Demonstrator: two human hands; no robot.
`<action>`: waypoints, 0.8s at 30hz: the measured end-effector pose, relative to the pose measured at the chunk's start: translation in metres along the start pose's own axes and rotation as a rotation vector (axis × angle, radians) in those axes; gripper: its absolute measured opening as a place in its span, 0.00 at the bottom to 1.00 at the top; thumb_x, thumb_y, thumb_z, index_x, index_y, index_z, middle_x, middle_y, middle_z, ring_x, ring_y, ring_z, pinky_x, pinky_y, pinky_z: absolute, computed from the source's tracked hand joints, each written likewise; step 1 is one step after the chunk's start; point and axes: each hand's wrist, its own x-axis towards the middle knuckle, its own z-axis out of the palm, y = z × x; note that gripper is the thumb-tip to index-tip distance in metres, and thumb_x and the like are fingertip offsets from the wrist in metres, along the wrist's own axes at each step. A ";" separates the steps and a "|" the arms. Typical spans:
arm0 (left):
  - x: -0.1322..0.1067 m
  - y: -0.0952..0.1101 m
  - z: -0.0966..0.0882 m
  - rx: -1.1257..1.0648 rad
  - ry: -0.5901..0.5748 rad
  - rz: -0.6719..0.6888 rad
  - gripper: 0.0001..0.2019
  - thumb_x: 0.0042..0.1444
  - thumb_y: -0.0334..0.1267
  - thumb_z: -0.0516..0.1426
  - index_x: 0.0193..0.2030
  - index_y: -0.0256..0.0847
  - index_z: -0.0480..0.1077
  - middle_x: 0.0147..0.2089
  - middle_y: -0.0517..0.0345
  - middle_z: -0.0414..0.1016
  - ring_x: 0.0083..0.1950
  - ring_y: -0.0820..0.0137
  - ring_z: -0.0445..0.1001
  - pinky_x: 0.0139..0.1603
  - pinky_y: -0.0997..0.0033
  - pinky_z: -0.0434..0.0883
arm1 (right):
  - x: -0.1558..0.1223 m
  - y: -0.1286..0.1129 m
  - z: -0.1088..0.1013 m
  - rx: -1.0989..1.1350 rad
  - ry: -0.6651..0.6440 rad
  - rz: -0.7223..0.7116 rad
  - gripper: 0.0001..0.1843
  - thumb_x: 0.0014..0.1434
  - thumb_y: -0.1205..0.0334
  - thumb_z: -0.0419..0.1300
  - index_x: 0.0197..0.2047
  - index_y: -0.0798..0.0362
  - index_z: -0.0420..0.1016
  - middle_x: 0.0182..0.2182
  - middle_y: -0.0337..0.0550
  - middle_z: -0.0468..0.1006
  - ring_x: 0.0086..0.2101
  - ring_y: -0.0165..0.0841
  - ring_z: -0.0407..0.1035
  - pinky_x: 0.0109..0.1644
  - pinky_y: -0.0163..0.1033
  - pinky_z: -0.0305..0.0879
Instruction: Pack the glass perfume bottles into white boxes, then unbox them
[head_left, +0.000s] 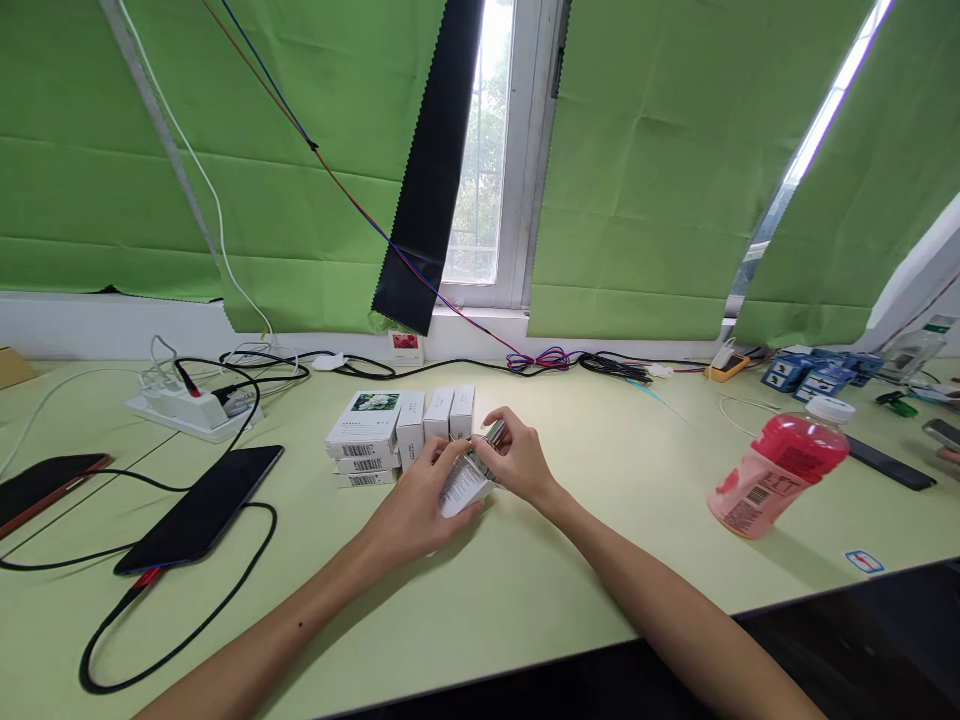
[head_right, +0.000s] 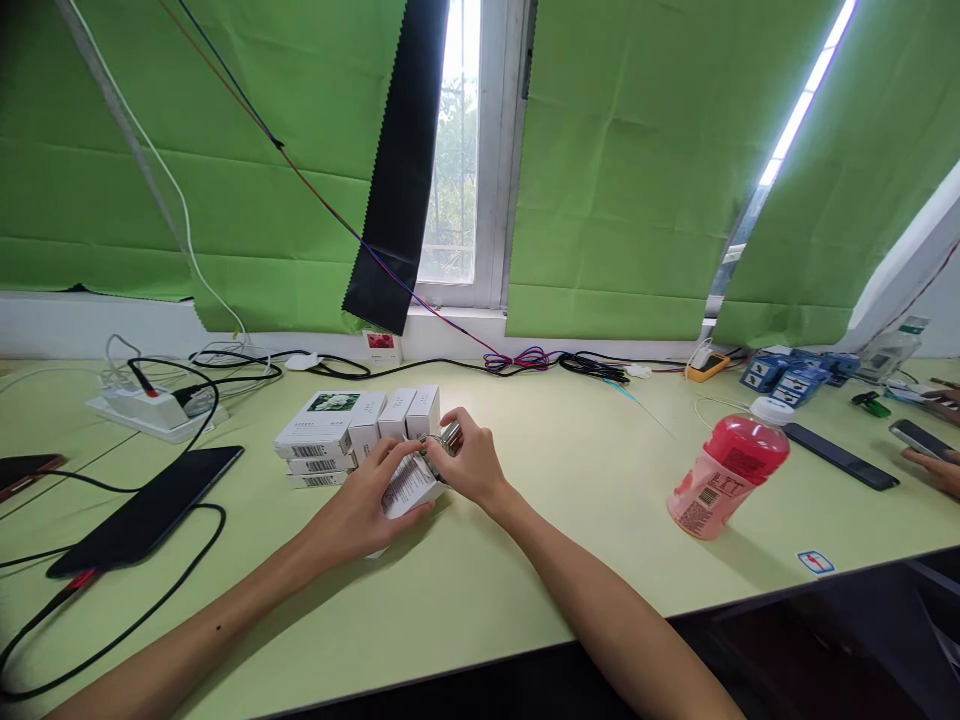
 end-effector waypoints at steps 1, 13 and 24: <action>0.000 0.000 0.000 -0.002 0.003 0.000 0.30 0.58 0.44 0.62 0.65 0.51 0.60 0.57 0.49 0.66 0.48 0.59 0.74 0.41 0.62 0.74 | 0.000 0.000 0.000 -0.003 0.000 0.000 0.11 0.55 0.54 0.61 0.39 0.49 0.66 0.18 0.28 0.64 0.20 0.27 0.59 0.24 0.32 0.55; 0.000 0.005 -0.003 -0.003 -0.015 -0.020 0.29 0.58 0.45 0.62 0.65 0.50 0.60 0.57 0.49 0.66 0.50 0.59 0.73 0.43 0.61 0.74 | 0.000 -0.001 0.000 -0.001 0.007 -0.002 0.11 0.55 0.55 0.62 0.38 0.49 0.67 0.18 0.27 0.63 0.20 0.27 0.57 0.24 0.32 0.54; 0.000 0.004 -0.002 -0.007 0.006 -0.016 0.29 0.58 0.45 0.62 0.65 0.50 0.61 0.55 0.50 0.67 0.47 0.59 0.74 0.41 0.62 0.74 | -0.001 0.000 0.001 -0.011 0.006 0.001 0.12 0.55 0.53 0.61 0.39 0.49 0.66 0.18 0.28 0.63 0.20 0.28 0.58 0.24 0.32 0.55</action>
